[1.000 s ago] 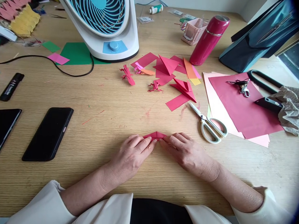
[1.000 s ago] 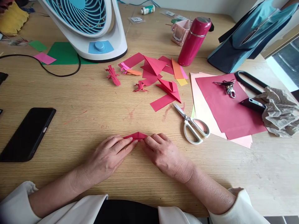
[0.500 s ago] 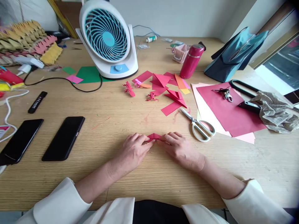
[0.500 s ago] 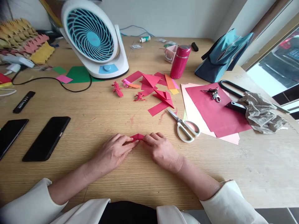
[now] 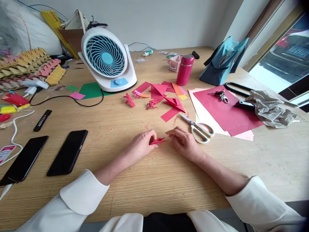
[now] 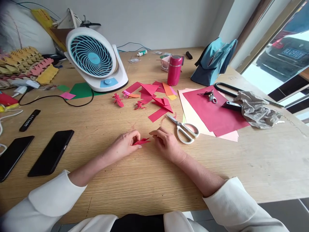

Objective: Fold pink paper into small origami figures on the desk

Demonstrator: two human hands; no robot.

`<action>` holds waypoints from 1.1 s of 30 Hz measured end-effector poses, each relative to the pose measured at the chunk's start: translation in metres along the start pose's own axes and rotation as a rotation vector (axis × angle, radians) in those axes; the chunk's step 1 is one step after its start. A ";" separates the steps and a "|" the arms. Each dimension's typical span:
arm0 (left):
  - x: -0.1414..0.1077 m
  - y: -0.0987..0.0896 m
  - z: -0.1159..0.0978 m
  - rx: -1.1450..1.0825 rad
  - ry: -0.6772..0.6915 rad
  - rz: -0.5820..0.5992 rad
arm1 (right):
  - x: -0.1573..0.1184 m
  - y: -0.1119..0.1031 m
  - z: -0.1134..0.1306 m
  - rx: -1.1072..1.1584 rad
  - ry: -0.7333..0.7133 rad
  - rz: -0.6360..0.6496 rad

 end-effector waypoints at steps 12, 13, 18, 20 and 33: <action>0.024 0.014 -0.013 -1.139 -0.151 -0.320 | 0.014 0.011 0.006 0.478 0.304 0.200; 0.024 0.016 -0.013 -1.204 -0.162 -0.341 | 0.017 0.012 0.008 0.485 0.310 0.212; 0.020 0.023 -0.007 -1.427 -0.307 -0.318 | 0.021 0.020 0.011 0.545 0.303 0.215; 0.019 0.022 -0.005 -1.422 -0.328 -0.265 | 0.020 0.023 0.008 0.565 0.284 0.195; 0.021 0.006 -0.002 -0.731 -0.040 -0.256 | 0.014 0.026 0.007 0.495 0.371 0.231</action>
Point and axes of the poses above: each hand's wrist, its own x-axis towards the middle knuckle, its own y-axis out of the palm, z = x × y, the point moved 3 cm from there along x, towards the middle knuckle, and after that the axes turned 15 degrees about y, right-handed, at the moved point
